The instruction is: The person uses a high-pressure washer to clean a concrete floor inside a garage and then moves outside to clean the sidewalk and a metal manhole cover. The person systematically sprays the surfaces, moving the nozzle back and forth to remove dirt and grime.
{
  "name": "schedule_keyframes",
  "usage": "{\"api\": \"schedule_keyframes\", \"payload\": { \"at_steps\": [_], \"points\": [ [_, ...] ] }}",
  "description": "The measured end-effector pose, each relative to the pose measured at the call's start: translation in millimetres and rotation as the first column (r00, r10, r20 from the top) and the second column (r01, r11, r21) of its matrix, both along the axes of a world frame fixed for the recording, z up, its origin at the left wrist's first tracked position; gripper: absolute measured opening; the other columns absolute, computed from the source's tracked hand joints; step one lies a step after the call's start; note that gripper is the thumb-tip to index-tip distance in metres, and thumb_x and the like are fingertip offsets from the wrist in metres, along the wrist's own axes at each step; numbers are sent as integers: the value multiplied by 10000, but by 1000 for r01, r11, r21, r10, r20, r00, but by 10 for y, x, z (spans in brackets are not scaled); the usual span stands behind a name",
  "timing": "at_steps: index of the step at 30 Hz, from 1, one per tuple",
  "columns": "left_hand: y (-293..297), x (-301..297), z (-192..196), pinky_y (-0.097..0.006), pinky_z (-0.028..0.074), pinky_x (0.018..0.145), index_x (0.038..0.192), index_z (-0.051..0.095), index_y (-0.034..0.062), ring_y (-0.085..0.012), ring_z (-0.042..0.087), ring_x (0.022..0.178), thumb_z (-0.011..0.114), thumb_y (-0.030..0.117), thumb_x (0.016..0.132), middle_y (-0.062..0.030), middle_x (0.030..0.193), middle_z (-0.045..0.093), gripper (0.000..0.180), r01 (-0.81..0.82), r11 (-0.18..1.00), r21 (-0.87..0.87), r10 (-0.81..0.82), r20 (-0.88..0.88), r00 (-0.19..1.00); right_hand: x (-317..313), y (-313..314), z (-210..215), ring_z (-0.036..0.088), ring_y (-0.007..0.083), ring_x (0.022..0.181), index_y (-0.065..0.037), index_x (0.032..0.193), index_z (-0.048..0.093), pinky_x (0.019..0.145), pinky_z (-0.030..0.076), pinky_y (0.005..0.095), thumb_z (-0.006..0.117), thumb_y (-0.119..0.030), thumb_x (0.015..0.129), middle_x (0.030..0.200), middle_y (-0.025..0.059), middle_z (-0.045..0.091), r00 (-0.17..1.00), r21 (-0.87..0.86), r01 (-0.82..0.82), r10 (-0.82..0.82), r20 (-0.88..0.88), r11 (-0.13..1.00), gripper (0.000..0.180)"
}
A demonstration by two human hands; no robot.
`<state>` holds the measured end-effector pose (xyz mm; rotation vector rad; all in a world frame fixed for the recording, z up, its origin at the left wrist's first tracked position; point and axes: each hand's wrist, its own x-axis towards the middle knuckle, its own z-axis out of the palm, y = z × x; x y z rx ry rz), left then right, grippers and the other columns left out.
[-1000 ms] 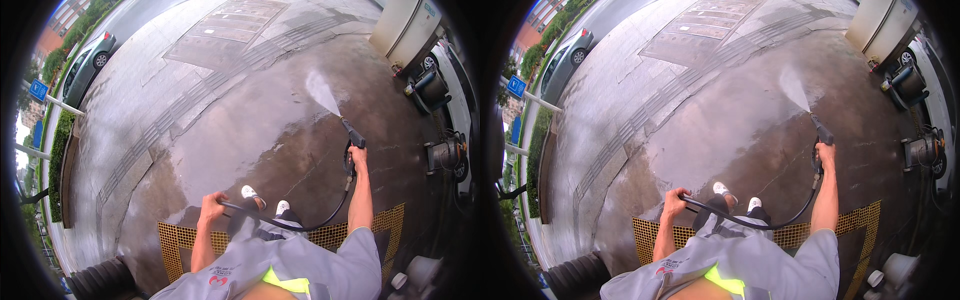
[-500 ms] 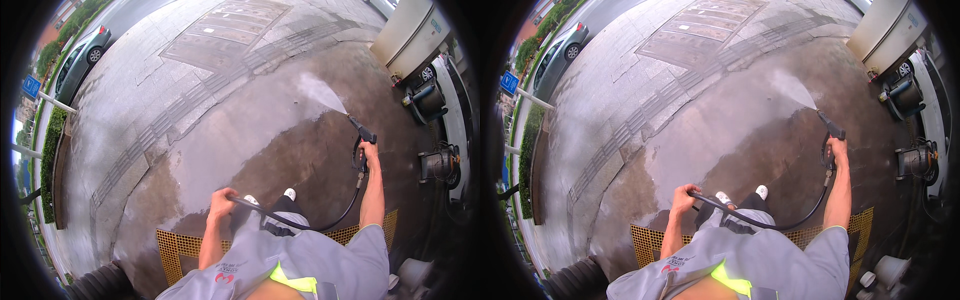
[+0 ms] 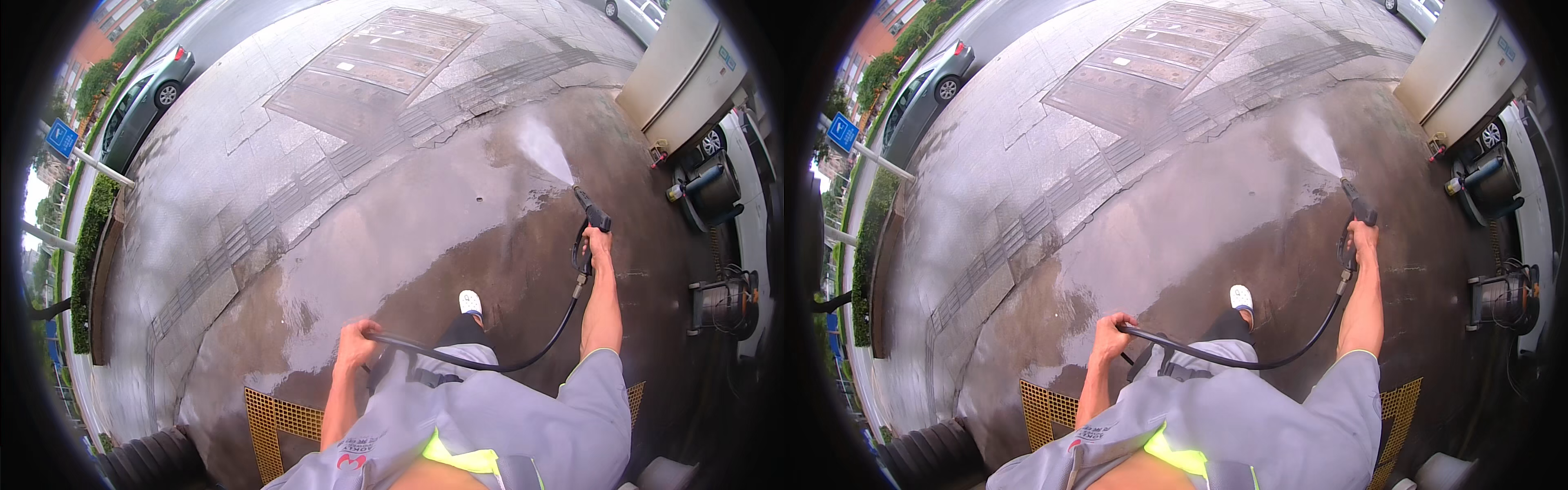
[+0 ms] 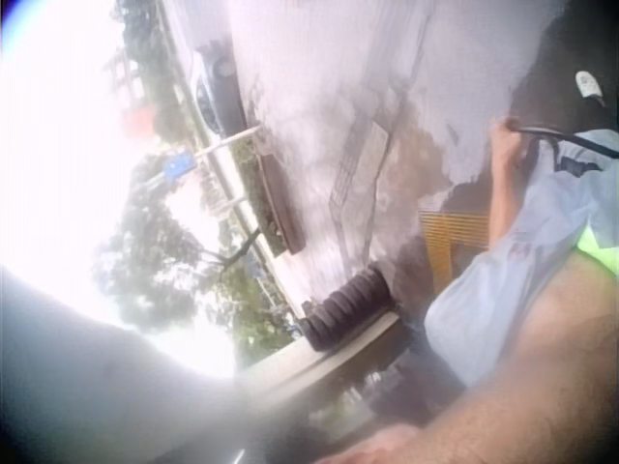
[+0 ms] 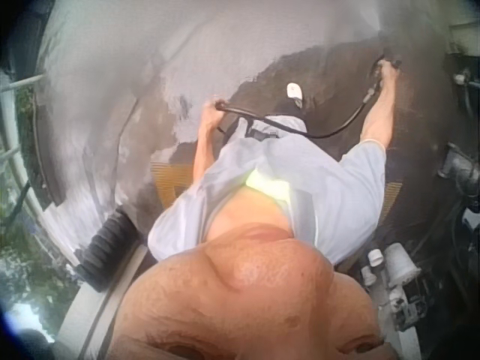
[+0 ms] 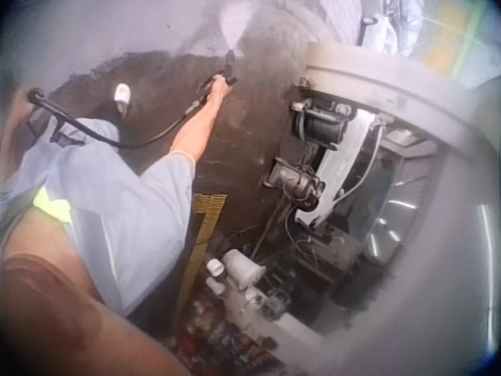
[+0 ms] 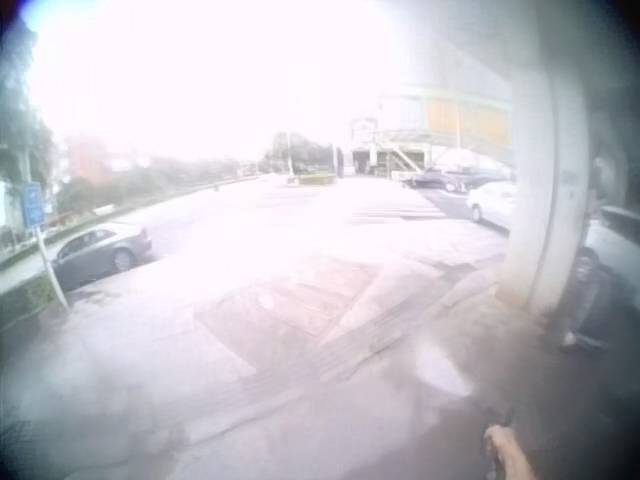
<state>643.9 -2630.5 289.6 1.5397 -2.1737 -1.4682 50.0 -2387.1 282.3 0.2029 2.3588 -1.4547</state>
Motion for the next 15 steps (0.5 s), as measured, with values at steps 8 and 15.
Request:
{"api": "schedule_keyframes", "payload": {
  "at_steps": [8,15],
  "points": [
    [216,-1287,272,-277,467,607,894,756,32,-86,577,644,780,23,726,-5,674,648,170,-1,1000,-25,3,92,996,-1336,-323,-590,565,183,471,-52,744,599,455,480,368,642,-62,714,614,51,572,992,-12,-55,56,115,998,54],
    [237,-2206,730,-300,491,623,939,773,35,-107,591,647,780,56,740,-25,684,656,200,27,998,55,-39,229,973,-1966,-460,-700,559,180,462,-47,756,602,445,469,360,631,-74,705,610,47,561,979,-58,-117,125,163,991,65]
  ]
}}
